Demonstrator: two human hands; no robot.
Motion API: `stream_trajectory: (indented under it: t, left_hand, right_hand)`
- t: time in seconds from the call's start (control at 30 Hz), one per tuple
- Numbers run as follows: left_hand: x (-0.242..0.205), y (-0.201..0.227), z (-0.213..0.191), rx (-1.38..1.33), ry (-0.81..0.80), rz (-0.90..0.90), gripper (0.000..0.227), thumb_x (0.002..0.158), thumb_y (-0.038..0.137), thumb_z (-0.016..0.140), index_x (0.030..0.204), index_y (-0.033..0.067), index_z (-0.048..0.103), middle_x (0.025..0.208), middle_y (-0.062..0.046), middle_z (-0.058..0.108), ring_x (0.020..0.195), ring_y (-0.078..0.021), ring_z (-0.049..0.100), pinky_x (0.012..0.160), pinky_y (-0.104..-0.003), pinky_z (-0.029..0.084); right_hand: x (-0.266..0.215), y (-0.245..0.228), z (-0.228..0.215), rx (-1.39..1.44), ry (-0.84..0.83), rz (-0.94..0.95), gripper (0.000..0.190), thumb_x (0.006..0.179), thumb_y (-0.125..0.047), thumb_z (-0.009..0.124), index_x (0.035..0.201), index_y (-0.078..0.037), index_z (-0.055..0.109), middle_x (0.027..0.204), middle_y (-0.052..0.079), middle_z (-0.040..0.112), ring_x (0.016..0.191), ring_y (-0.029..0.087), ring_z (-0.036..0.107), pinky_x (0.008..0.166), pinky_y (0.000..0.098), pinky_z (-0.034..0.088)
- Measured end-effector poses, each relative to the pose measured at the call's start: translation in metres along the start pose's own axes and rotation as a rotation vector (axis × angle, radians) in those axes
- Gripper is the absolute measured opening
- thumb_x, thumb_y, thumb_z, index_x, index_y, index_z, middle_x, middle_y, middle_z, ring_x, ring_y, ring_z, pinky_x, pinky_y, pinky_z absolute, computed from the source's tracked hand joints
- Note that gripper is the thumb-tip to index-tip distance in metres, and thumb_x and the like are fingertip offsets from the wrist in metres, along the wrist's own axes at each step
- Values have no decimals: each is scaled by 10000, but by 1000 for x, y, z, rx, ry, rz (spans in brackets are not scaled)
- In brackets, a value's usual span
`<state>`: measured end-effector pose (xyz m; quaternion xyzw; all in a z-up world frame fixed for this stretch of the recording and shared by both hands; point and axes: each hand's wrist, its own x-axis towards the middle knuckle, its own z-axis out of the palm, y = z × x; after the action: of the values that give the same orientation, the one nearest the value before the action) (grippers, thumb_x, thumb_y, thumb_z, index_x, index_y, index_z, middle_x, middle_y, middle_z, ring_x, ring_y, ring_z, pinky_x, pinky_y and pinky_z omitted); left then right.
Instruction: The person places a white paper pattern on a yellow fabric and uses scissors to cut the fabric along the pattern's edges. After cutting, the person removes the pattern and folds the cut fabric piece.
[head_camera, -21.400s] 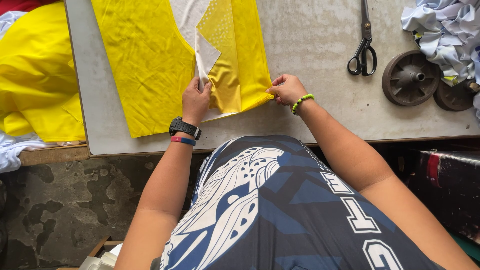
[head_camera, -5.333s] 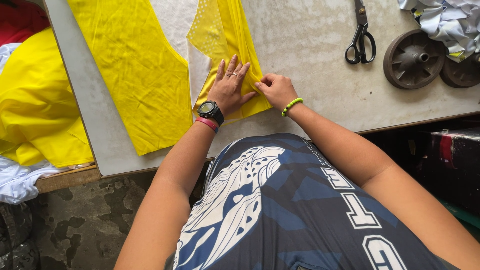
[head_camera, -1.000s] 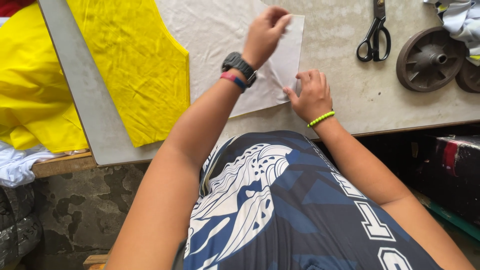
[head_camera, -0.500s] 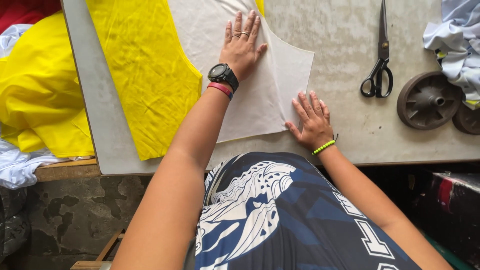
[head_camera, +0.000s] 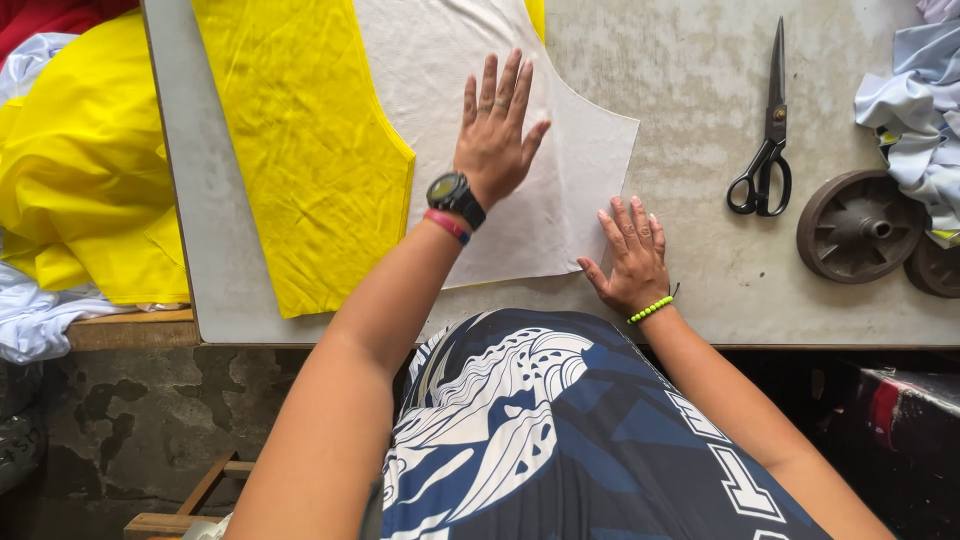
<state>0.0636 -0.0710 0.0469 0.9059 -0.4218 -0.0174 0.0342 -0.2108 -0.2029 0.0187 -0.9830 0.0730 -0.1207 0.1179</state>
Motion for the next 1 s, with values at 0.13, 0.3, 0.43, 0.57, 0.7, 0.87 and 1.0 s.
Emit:
stream_trajectory:
  t: [0.13,0.3,0.43,0.57,0.7,0.87,1.0]
  left_hand:
    - [-56,13,12,2,66,-24,758,1183,614,459,1678,126,157,1743,-82,76,1620,-288,27,1354,-459,35]
    - [-105,22,28,-143,-30,91,846,1029,723,298,1652,151,247,1724,-82,187,1585,-346,39,1260,-579,-9]
    - [-103,36,26,-156,41,57,832,1044,702,345,1652,145,240,1722,-88,199,1590,-338,96,1278,-559,35]
    - [-91,30,26,-192,124,12,805,1055,670,399,1645,137,275,1718,-96,213,1591,-336,117,1287,-547,80]
    - [-48,-14,47,-185,207,-71,770,1089,639,424,1648,129,276,1714,-126,199,1580,-366,114,1278,-558,120]
    - [8,-78,18,-194,112,-107,711,1125,537,406,1644,80,242,1710,-114,136,1577,-336,59,1293,-532,113]
    - [64,-137,41,-41,185,-138,713,1145,553,463,1640,71,287,1691,-122,191,1546,-361,89,1265,-547,163]
  right_hand:
    - [-4,3,5,-25,59,-9,658,1017,-562,524,1469,-85,531,1589,179,460,1502,399,391,1202,532,271]
    - [-11,15,21,-13,43,17,614,1008,-561,521,1482,-170,505,1591,165,405,1517,388,308,1185,570,176]
    - [-18,19,20,-5,87,-2,566,1021,-548,517,1452,-181,524,1573,153,417,1510,372,316,1177,559,169]
    - [-19,22,13,-16,108,13,571,1042,-529,489,1472,-154,511,1594,173,399,1515,387,301,1169,571,164]
    - [-21,22,15,-69,114,-77,649,1026,-557,492,1523,-141,473,1629,173,394,1521,406,302,1138,570,190]
    - [-14,10,0,-171,128,-191,594,1040,-544,509,1501,-176,582,1596,50,506,1502,349,415,1155,502,284]
    - [-7,4,-10,-157,79,-196,528,1038,-493,532,1461,-196,639,1532,-21,585,1482,347,461,1189,489,226]
